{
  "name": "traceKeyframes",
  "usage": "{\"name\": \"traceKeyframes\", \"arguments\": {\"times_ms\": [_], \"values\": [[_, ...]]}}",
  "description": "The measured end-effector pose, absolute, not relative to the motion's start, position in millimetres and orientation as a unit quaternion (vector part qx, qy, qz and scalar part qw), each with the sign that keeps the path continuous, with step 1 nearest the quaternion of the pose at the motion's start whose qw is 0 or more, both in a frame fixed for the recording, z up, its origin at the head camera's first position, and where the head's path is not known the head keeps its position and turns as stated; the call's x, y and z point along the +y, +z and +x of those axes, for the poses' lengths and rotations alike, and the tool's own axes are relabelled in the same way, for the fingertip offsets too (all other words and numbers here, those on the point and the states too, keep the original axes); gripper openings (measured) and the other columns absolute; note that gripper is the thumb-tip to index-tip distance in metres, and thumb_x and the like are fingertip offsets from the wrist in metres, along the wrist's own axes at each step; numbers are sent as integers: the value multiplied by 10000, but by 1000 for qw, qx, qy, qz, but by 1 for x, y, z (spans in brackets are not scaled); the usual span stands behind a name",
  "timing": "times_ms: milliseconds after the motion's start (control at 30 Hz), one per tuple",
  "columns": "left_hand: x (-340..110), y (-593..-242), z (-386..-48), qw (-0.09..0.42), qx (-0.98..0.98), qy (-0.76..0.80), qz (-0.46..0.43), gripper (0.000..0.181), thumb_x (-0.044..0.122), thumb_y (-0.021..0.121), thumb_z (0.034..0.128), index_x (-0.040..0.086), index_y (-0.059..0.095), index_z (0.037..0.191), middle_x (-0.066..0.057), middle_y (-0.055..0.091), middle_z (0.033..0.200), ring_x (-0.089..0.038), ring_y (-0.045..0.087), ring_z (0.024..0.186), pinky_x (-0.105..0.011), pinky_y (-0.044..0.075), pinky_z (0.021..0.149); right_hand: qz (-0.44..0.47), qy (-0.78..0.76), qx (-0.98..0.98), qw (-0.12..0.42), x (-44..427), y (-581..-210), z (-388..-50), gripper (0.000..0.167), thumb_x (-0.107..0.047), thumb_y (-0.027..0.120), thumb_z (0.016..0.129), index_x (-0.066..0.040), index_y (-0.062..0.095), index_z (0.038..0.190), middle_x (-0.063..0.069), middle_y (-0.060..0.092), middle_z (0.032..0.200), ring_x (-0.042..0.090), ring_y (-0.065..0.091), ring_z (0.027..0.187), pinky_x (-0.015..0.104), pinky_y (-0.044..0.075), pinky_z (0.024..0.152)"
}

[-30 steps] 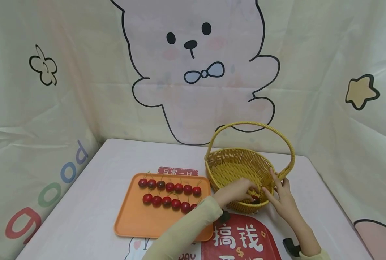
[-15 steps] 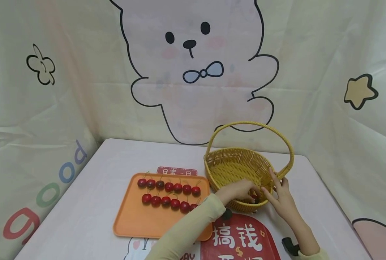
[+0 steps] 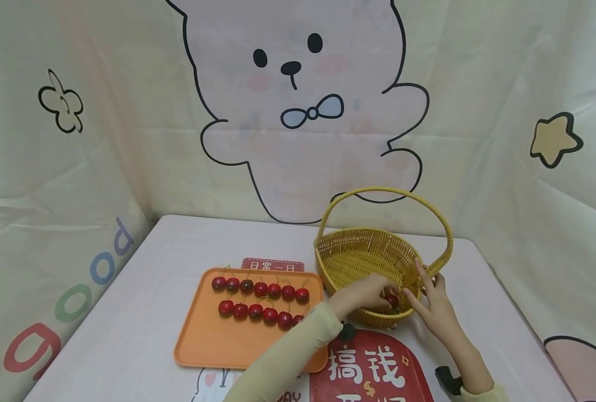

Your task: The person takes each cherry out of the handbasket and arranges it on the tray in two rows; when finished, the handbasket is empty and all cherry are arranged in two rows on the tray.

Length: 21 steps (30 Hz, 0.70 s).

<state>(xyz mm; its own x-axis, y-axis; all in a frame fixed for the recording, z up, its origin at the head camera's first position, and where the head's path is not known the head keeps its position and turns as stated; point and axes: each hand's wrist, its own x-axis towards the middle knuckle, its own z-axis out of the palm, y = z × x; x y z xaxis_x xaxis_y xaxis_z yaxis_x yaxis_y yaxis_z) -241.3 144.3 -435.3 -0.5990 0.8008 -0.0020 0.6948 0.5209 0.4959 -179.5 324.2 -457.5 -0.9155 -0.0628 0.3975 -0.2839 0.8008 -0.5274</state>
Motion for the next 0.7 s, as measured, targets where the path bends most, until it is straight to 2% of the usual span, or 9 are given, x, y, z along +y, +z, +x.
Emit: {"name": "traceKeyframes", "arguments": {"times_ms": [200, 400, 700], "values": [[136, -435, -239, 82, 863, 245, 433, 343, 165, 681, 842, 139, 627, 1179, 52, 637, 1111, -10, 591, 922, -70, 434, 729, 85, 297, -935, 177, 323, -456, -179, 759, -147, 629, 875, -193, 185, 1488, 336, 218, 1340, 559, 426, 1108, 622, 453, 792], [127, -432, -237, 59, 863, 257, 431, 320, 192, 669, 856, 133, 634, 1169, 26, 610, 1125, -27, 581, 943, -66, 428, 738, 88, 296, -934, 179, 324, -456, -180, 748, -143, 631, 873, -162, 199, 1483, 340, 221, 1335, 561, 416, 1115, 615, 455, 798], [111, -425, -225, 16, 861, 294, 414, 338, 241, 653, 870, 175, 619, 1200, 30, 563, 1171, -23, 538, 982, -81, 424, 764, 88, 295, -935, 178, 324, -457, -180, 769, -136, 636, 869, -187, 183, 1488, 332, 225, 1335, 549, 417, 1117, 614, 451, 808]]}}
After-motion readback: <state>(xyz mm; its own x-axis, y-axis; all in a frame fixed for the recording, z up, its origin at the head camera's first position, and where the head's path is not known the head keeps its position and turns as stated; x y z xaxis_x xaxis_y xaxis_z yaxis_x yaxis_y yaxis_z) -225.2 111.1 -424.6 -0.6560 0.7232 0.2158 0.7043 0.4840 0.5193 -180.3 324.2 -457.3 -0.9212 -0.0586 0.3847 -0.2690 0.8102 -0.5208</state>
